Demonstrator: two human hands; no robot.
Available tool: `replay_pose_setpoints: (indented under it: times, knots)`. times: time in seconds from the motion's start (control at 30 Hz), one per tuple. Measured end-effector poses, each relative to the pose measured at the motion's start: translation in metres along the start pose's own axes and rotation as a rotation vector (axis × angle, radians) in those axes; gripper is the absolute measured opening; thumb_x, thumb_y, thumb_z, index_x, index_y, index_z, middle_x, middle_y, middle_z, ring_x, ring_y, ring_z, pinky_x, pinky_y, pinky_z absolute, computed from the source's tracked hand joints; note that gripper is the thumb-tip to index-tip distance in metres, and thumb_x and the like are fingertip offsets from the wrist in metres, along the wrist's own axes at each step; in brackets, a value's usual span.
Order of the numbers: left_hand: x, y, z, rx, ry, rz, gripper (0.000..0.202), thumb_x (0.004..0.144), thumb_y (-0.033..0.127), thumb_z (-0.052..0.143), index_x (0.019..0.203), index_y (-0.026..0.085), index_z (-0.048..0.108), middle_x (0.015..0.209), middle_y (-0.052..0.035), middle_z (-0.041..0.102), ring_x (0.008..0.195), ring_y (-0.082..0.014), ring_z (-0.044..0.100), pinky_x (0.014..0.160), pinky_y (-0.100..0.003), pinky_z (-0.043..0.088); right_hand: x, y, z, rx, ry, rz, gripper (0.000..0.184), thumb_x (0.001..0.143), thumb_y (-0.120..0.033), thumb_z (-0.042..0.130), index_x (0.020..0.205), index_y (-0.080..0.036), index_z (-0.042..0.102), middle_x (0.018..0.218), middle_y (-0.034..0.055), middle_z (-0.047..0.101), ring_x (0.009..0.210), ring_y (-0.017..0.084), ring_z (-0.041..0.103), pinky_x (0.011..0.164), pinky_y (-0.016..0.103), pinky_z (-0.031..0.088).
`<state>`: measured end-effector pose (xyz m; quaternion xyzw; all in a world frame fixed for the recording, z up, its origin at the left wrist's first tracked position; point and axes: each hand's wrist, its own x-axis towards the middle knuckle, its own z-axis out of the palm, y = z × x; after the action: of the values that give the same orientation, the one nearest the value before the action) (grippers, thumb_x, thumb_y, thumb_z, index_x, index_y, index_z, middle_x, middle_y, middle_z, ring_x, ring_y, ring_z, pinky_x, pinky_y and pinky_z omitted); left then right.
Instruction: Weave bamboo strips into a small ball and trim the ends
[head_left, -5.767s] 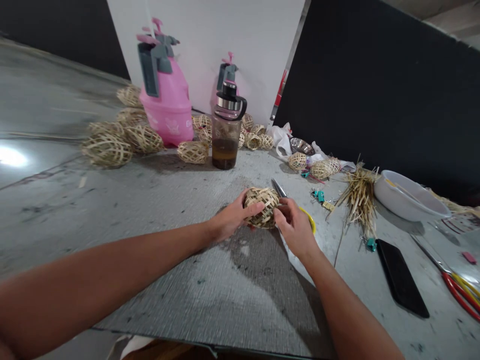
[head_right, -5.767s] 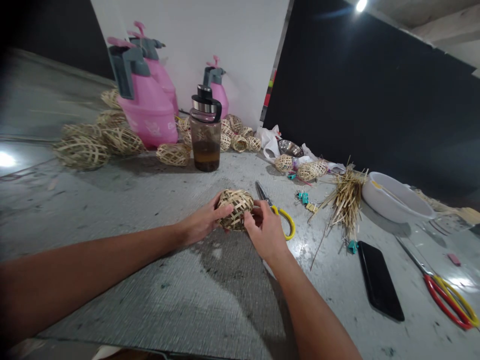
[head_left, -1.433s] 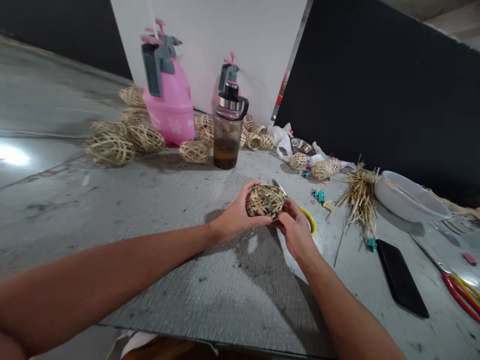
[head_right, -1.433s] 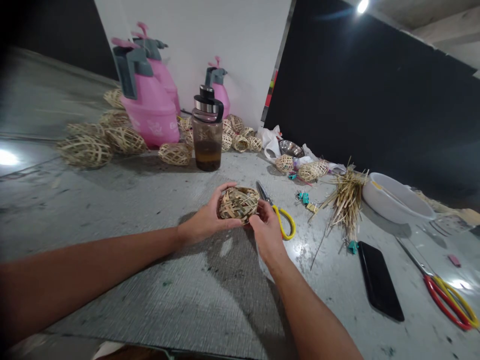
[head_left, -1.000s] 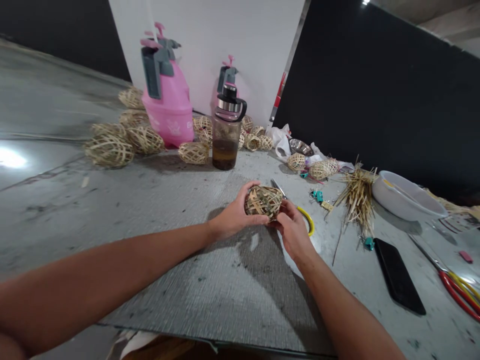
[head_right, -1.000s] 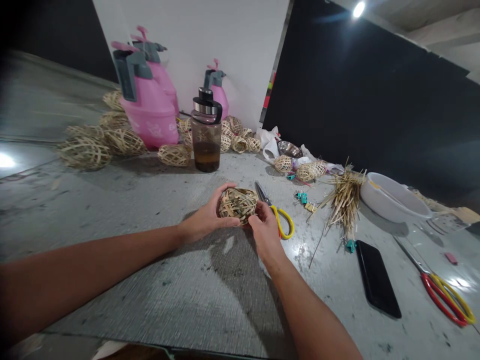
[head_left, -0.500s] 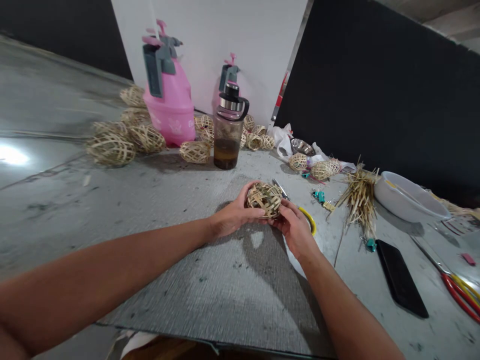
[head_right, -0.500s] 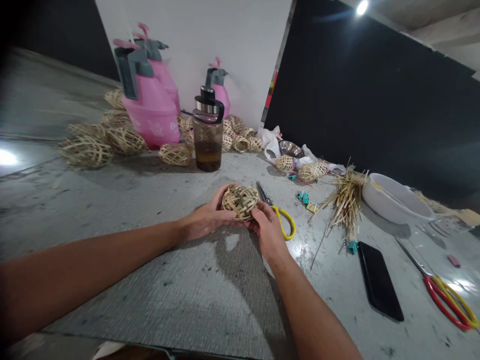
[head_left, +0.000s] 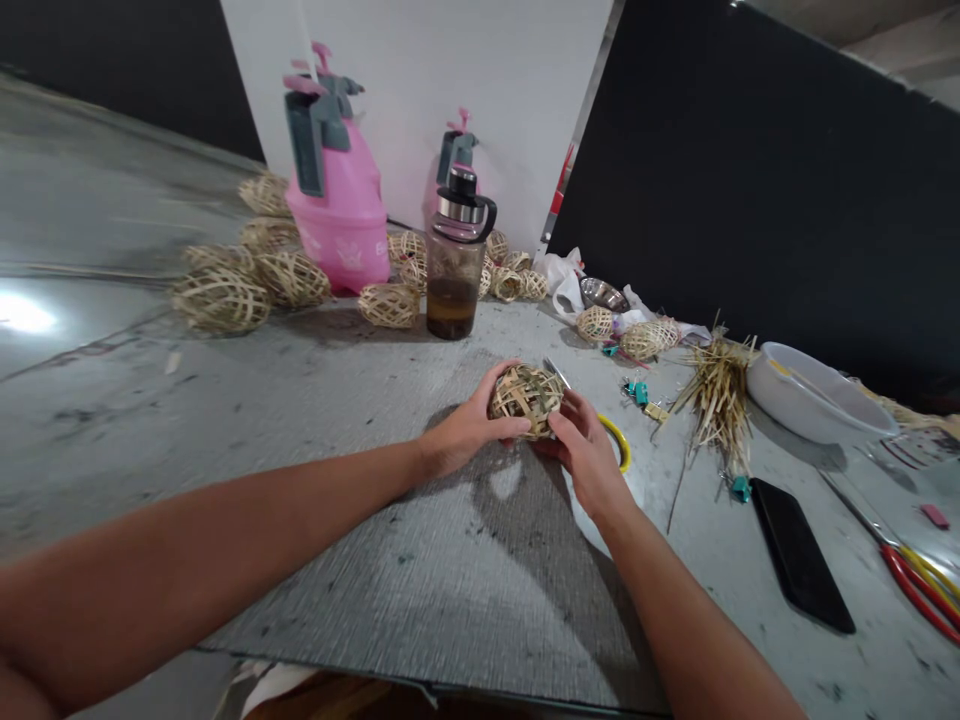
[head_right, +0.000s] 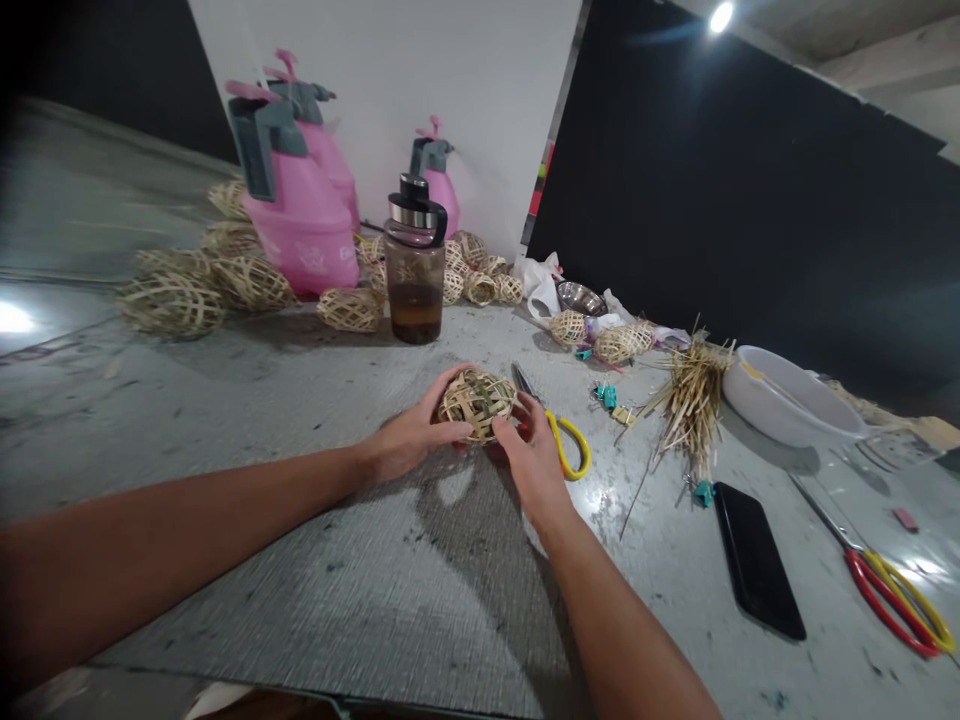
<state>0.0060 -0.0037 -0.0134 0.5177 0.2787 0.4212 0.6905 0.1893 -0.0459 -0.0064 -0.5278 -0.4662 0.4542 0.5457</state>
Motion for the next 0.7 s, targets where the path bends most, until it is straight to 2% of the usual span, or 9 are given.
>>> replay_pose_setpoints:
  times: [0.07, 0.17, 0.23, 0.3, 0.37, 0.43, 0.57, 0.7]
  knots:
    - [0.0, -0.001, -0.001, 0.059, 0.013, 0.009, 0.101, 0.077, 0.037, 0.086, 0.163, 0.038, 0.033, 0.152, -0.0109, 0.06, 0.115, -0.0298, 0.065, 0.068, -0.029, 0.051, 0.001, 0.0, -0.004, -0.14, 0.017, -0.121, 0.06, 0.089, -0.051, 0.073, 0.144, -0.031, 0.06, 0.148, 0.0114, 0.065, 0.117, 0.028, 0.071, 0.094, 0.046, 0.064]
    - [0.0, 0.0, -0.001, 0.126, 0.019, 0.005, 0.096, 0.078, 0.042, 0.084, 0.162, 0.037, 0.036, 0.147, -0.0112, 0.064, 0.11, -0.0297, 0.067, 0.066, -0.03, 0.049, 0.0, -0.005, -0.01, -0.375, 0.026, -0.316, 0.058, 0.093, -0.045, 0.069, 0.148, -0.029, 0.06, 0.154, 0.0131, 0.061, 0.128, 0.031, 0.067, 0.105, 0.051, 0.06]
    - [-0.001, 0.002, -0.001, 0.141, 0.009, 0.004, 0.091, 0.08, 0.045, 0.083, 0.159, 0.035, 0.04, 0.146, -0.0117, 0.065, 0.113, -0.0315, 0.067, 0.07, -0.032, 0.052, -0.001, -0.009, -0.013, -0.487, 0.024, -0.413, 0.057, 0.094, -0.039, 0.066, 0.149, -0.028, 0.061, 0.154, 0.0139, 0.06, 0.134, 0.033, 0.064, 0.106, 0.053, 0.059]
    - [-0.001, 0.005, 0.0, 0.142, 0.008, 0.018, 0.091, 0.079, 0.045, 0.084, 0.158, 0.034, 0.041, 0.147, -0.0117, 0.065, 0.123, -0.0339, 0.065, 0.083, -0.037, 0.056, -0.002, -0.012, -0.015, -0.547, 0.015, -0.479, 0.057, 0.094, -0.035, 0.063, 0.151, -0.028, 0.06, 0.155, 0.0139, 0.06, 0.138, 0.034, 0.062, 0.104, 0.054, 0.061]
    - [-0.002, 0.008, 0.001, 0.14, 0.017, 0.033, 0.095, 0.076, 0.043, 0.085, 0.158, 0.032, 0.039, 0.15, -0.0116, 0.063, 0.132, -0.0346, 0.062, 0.098, -0.042, 0.055, -0.003, -0.013, -0.014, -0.582, 0.005, -0.526, 0.059, 0.094, -0.031, 0.061, 0.153, -0.029, 0.058, 0.157, 0.0134, 0.058, 0.14, 0.034, 0.061, 0.1, 0.052, 0.064]
    - [-0.002, 0.01, 0.002, 0.152, 0.024, 0.03, 0.095, 0.075, 0.042, 0.086, 0.156, 0.031, 0.038, 0.15, -0.0122, 0.063, 0.134, -0.0346, 0.062, 0.106, -0.045, 0.053, -0.005, -0.012, -0.013, -0.631, -0.001, -0.579, 0.061, 0.093, -0.029, 0.061, 0.154, -0.03, 0.056, 0.159, 0.0127, 0.057, 0.14, 0.033, 0.061, 0.096, 0.049, 0.066]
    - [-0.005, 0.011, 0.002, 0.204, 0.002, 0.037, 0.082, 0.076, 0.043, 0.085, 0.147, 0.029, 0.046, 0.144, -0.0129, 0.066, 0.134, -0.0356, 0.063, 0.108, -0.048, 0.053, -0.006, -0.012, -0.01, -0.787, -0.001, -0.719, 0.062, 0.092, -0.024, 0.062, 0.153, -0.028, 0.057, 0.151, 0.0137, 0.064, 0.134, 0.031, 0.066, 0.101, 0.049, 0.065]
    - [-0.008, 0.012, 0.002, 0.222, -0.004, 0.038, 0.077, 0.076, 0.042, 0.083, 0.145, 0.032, 0.049, 0.143, -0.01, 0.066, 0.133, -0.0342, 0.064, 0.109, -0.047, 0.053, -0.005, -0.011, -0.008, -0.893, 0.01, -0.824, 0.059, 0.09, -0.021, 0.062, 0.149, -0.021, 0.059, 0.137, 0.0171, 0.073, 0.123, 0.032, 0.073, 0.103, 0.051, 0.065]
